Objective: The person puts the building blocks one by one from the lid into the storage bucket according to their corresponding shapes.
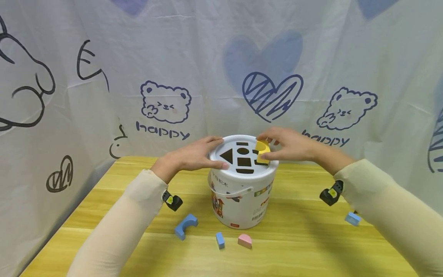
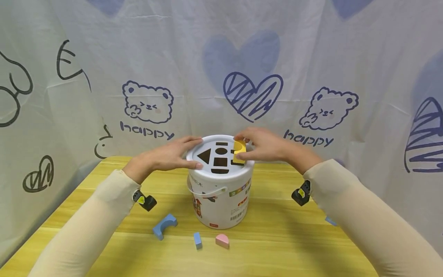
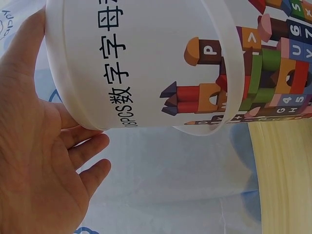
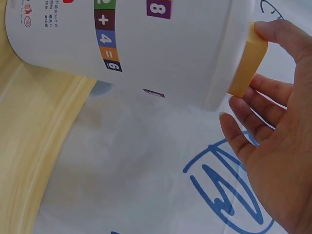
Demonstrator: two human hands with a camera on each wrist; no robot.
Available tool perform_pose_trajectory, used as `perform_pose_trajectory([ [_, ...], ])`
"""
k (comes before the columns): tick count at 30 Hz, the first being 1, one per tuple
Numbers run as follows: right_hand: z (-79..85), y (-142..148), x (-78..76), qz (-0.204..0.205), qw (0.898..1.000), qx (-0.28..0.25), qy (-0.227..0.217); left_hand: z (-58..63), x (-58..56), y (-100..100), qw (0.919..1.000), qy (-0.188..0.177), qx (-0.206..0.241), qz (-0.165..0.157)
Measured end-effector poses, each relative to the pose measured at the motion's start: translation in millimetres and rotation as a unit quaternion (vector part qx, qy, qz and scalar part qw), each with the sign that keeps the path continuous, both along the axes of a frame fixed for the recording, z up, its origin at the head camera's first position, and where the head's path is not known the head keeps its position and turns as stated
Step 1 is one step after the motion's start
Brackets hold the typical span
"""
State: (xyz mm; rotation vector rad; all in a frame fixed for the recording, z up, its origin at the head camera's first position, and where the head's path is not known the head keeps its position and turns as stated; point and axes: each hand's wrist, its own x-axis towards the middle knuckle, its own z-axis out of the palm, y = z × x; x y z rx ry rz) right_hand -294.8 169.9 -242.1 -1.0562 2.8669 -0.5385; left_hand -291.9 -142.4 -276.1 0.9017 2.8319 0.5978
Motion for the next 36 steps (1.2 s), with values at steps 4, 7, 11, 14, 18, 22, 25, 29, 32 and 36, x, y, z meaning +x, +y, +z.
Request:
perform_pose_trajectory([
  [4, -5.2, -3.6, -0.6, 0.005, 1.000, 0.004, 0.007, 0.0, 0.0, 0.0, 1.0000, -0.001, 0.000, 0.000],
  [7, -8.7, -5.1, -0.9, 0.009, 1.000, 0.003, -0.004, 0.2, 0.6, 0.1, 1.0000, -0.003, 0.001, 0.000],
  [11, -12.4, -5.5, -0.5, 0.010, 1.000, 0.009, -0.014, 0.3, 1.3, 0.8, 1.0000, -0.004, 0.003, 0.000],
  [14, -13.6, -5.7, 0.1, 0.016, 1.000, 0.016, -0.008, -0.1, 1.3, 1.0, 1.0000, -0.004, 0.004, -0.001],
  [18, -14.8, -5.3, 0.8, 0.031, 0.999, 0.022, 0.008, -0.9, 1.0, 0.4, 1.0000, -0.003, 0.005, 0.000],
  [22, -14.2, -3.5, 1.5, 0.037, 0.999, 0.021, 0.014, -0.8, 1.1, 0.1, 1.0000, -0.002, 0.005, 0.001],
  [25, -11.7, -1.0, 2.9, 0.029, 0.999, 0.014, 0.004, -0.9, 1.4, 0.5, 1.0000, -0.002, 0.004, 0.000],
  [29, -6.2, 5.7, 4.3, 0.014, 1.000, 0.006, 0.004, -0.8, 1.2, 0.5, 1.0000, -0.004, 0.006, -0.003],
  [32, -2.9, 12.6, 4.9, 0.004, 1.000, 0.000, 0.009, -0.5, 0.8, -0.1, 1.0000, -0.003, 0.006, -0.002],
  [36, -1.4, 24.3, 6.5, -0.002, 1.000, -0.004, 0.008, 0.0, -0.1, -0.2, 1.0000, -0.002, 0.005, -0.003],
])
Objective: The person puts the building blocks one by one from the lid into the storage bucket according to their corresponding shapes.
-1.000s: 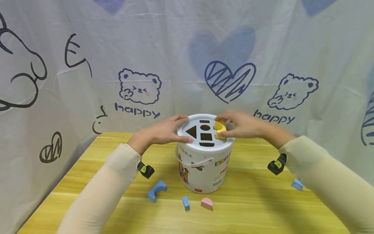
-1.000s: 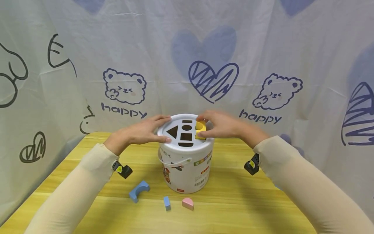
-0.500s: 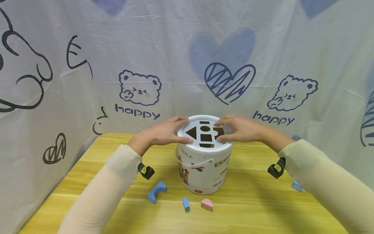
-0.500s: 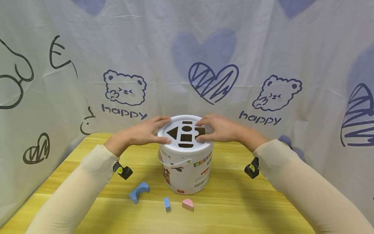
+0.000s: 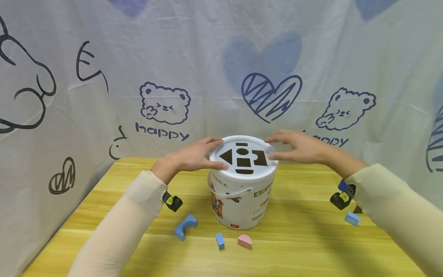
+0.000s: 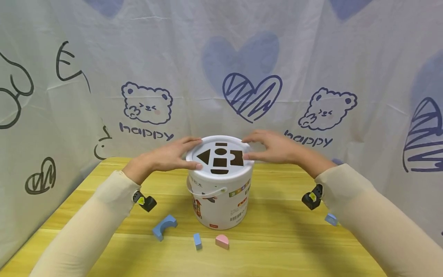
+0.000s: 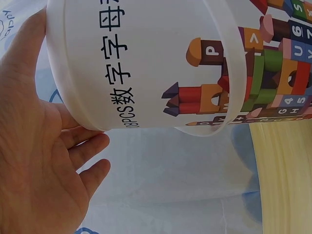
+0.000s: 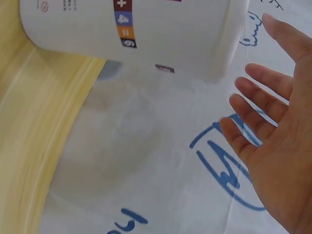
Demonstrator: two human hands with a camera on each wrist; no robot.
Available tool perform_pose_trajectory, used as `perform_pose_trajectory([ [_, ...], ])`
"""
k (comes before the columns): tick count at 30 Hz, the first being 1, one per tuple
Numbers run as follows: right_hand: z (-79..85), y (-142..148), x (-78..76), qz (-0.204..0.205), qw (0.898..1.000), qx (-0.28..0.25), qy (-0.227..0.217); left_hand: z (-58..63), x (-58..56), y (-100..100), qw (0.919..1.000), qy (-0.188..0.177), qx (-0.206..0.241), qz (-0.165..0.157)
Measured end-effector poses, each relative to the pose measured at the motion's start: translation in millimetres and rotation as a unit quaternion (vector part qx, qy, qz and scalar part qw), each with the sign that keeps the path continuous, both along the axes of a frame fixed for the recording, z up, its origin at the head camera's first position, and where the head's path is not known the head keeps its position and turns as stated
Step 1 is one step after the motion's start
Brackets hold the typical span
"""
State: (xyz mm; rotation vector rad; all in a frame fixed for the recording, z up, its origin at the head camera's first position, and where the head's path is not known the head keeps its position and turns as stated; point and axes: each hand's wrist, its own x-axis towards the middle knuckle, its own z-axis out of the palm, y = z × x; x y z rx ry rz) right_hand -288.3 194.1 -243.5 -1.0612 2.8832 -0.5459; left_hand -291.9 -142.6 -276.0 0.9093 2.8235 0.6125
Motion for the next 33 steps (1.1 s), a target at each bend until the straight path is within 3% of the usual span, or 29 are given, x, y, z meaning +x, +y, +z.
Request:
perform_pose_trajectory([
  [12, -3.7, 38.1, 7.0, -0.039, 0.999, -0.003, 0.010, 1.9, 0.7, 0.0, 1.0000, 0.005, -0.007, 0.002],
  [18, -11.2, 58.8, 9.8, -0.057, 0.998, -0.029, 0.012, 1.9, 0.8, 0.1, 1.0000, 0.006, -0.005, 0.002],
  [26, -33.1, 91.7, 11.9, -0.099, 0.994, -0.048, 0.008, 2.5, 0.8, 0.1, 0.9999, 0.008, -0.008, 0.000],
  [33, -62.7, 122.6, 10.3, -0.118, 0.992, -0.043, 0.015, 1.7, 2.1, 0.7, 1.0000, 0.003, -0.004, 0.004],
])
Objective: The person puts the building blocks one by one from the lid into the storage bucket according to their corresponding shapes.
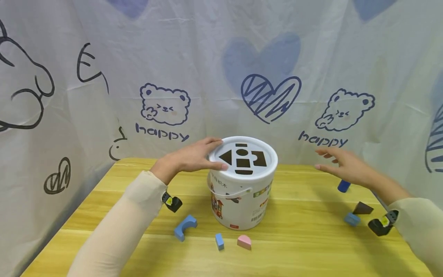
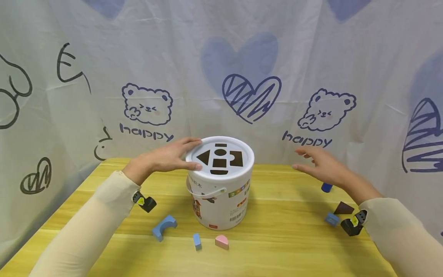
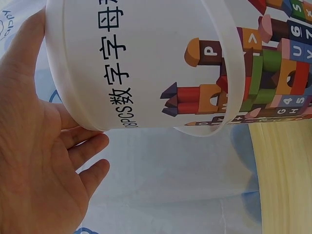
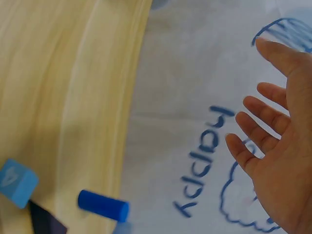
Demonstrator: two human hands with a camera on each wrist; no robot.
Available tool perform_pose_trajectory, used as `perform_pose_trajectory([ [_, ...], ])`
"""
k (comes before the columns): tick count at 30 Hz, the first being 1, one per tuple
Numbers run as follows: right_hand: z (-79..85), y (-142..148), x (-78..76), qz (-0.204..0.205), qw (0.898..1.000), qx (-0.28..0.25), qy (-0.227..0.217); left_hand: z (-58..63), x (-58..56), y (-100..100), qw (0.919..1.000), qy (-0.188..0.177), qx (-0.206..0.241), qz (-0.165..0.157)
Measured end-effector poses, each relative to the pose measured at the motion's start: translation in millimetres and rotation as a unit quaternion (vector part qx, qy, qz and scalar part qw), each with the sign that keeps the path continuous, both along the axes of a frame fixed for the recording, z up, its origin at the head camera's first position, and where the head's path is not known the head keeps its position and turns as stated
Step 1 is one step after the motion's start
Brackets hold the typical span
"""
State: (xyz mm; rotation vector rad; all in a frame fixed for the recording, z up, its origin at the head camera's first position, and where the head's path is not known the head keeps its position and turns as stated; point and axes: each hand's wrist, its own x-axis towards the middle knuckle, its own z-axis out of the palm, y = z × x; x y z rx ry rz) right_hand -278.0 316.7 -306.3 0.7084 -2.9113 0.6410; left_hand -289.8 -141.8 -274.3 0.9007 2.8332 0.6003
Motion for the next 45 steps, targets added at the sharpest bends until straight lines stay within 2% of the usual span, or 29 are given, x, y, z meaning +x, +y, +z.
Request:
perform_pose_trajectory([
  [12, -41.5, 38.1, -8.0, -0.045, 0.998, -0.012, -0.052, -6.3, 0.2, 0.0, 1.0000, -0.009, 0.001, 0.000],
  [19, -59.3, 63.7, -16.4, -0.082, 0.995, -0.007, -0.056, -5.3, 1.1, -1.4, 0.9999, -0.011, 0.005, 0.000],
  [29, -74.6, 85.9, -24.3, -0.115, 0.989, -0.037, -0.085, -4.5, 0.6, -2.6, 0.9999, -0.012, 0.009, 0.000],
  [37, -89.6, 109.7, -33.8, -0.146, 0.983, -0.038, -0.101, -2.6, 1.1, -1.8, 0.9999, -0.013, 0.010, -0.001],
  [45, -97.9, 118.1, -34.8, -0.141, 0.984, -0.027, -0.106, -2.5, -0.1, -1.6, 0.9999, -0.009, 0.009, 0.000],
])
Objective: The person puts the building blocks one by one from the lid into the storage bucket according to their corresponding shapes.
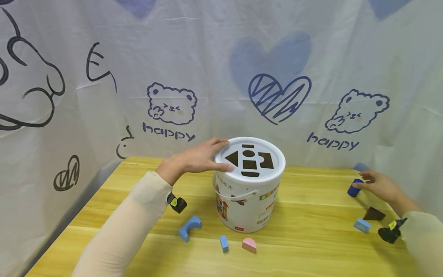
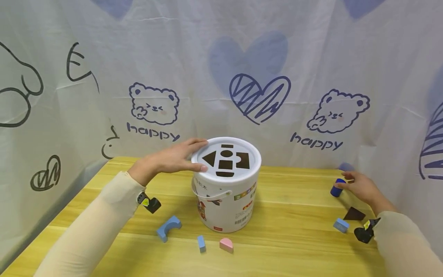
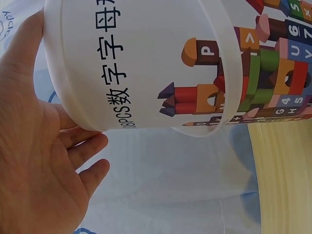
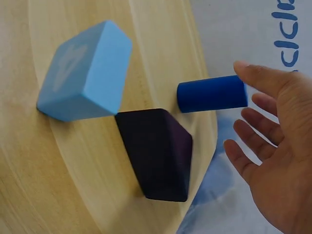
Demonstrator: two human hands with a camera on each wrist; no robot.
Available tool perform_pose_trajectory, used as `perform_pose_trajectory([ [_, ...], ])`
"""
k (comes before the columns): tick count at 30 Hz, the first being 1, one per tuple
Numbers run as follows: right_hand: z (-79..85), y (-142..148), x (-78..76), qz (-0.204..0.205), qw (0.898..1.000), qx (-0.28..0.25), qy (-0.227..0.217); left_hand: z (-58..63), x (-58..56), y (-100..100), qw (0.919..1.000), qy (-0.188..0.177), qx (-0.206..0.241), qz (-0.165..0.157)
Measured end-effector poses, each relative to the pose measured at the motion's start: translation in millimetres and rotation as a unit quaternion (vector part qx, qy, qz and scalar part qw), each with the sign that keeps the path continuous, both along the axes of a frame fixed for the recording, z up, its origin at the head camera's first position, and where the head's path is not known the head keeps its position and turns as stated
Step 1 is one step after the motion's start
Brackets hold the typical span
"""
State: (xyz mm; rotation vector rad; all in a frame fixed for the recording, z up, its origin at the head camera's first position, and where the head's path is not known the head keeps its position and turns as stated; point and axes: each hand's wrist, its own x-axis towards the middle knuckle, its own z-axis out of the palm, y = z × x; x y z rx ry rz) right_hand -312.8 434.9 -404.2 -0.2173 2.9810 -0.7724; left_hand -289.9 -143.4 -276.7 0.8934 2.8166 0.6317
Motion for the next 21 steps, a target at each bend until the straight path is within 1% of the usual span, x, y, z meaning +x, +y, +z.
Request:
perform_pose_trajectory([
  [6, -7.3, 6.7, 5.6, 0.002, 1.000, 0.022, -0.004, -0.6, -0.9, 3.8, 1.0000, 0.000, -0.006, -0.006],
  [12, -10.9, 7.6, 3.0, -0.002, 1.000, 0.027, 0.004, 0.5, -0.1, 3.1, 1.0000, 0.000, -0.007, -0.001],
  [17, -11.0, 0.6, 3.1, 0.007, 1.000, 0.020, 0.008, 0.8, 0.3, 1.9, 1.0000, 0.001, -0.008, 0.001],
  [21, -8.3, -8.7, 3.8, 0.023, 0.999, 0.027, 0.025, 1.2, 0.7, 0.4, 1.0000, -0.001, -0.007, 0.003],
])
